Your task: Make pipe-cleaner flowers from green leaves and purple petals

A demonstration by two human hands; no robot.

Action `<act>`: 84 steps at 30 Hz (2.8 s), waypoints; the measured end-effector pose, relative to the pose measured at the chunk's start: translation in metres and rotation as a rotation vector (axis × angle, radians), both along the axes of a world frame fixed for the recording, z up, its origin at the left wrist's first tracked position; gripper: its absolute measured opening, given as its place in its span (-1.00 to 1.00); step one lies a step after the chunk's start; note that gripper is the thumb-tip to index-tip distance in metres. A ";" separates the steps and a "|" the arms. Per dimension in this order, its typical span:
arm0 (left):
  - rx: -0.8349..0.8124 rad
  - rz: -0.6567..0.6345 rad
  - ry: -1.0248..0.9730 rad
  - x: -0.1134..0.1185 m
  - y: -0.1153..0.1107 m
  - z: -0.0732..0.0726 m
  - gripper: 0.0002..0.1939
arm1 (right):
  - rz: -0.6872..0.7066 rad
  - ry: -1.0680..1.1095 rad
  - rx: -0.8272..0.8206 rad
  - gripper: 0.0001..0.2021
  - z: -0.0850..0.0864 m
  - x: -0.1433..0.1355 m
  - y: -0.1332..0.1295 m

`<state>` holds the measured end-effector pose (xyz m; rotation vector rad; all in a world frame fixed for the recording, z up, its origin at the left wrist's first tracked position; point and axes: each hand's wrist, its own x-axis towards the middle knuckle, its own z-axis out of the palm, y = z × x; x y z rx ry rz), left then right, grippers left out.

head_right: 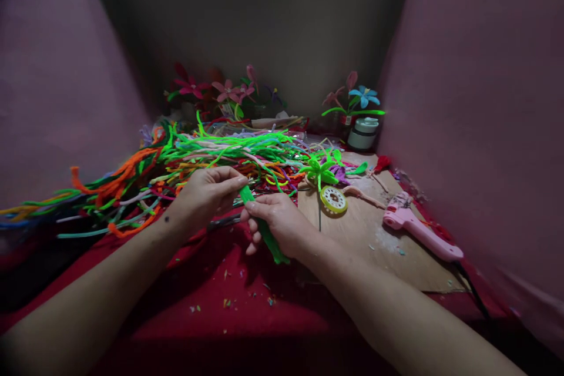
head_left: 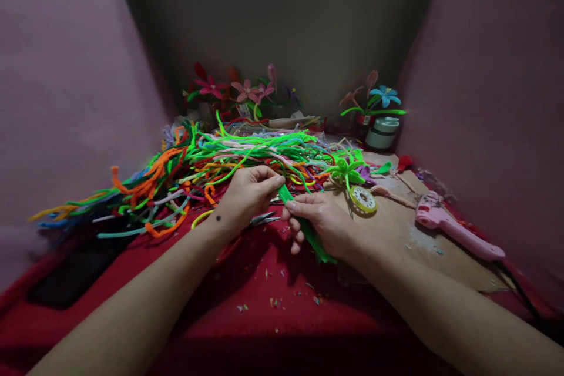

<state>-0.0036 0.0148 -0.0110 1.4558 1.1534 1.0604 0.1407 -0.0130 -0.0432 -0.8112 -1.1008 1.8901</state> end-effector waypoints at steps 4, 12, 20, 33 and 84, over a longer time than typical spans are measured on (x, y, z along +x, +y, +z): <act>-0.203 -0.195 -0.243 -0.010 0.009 0.000 -0.79 | 0.078 0.103 -0.032 -0.83 -0.002 0.002 0.002; -0.264 -0.326 -0.330 -0.015 0.010 0.004 -0.82 | 0.162 0.209 -0.034 -0.86 0.000 0.006 0.002; -0.239 -0.238 -0.250 -0.012 0.007 0.005 -0.80 | 0.167 0.209 -0.033 -0.86 0.001 0.005 0.000; -0.057 -0.032 -0.036 -0.016 0.009 0.005 -0.75 | 0.177 0.148 -0.081 -0.86 -0.004 0.004 0.001; -0.327 -0.149 -0.032 -0.003 0.003 0.001 -0.60 | 0.068 -0.001 0.002 -0.76 -0.007 0.002 0.004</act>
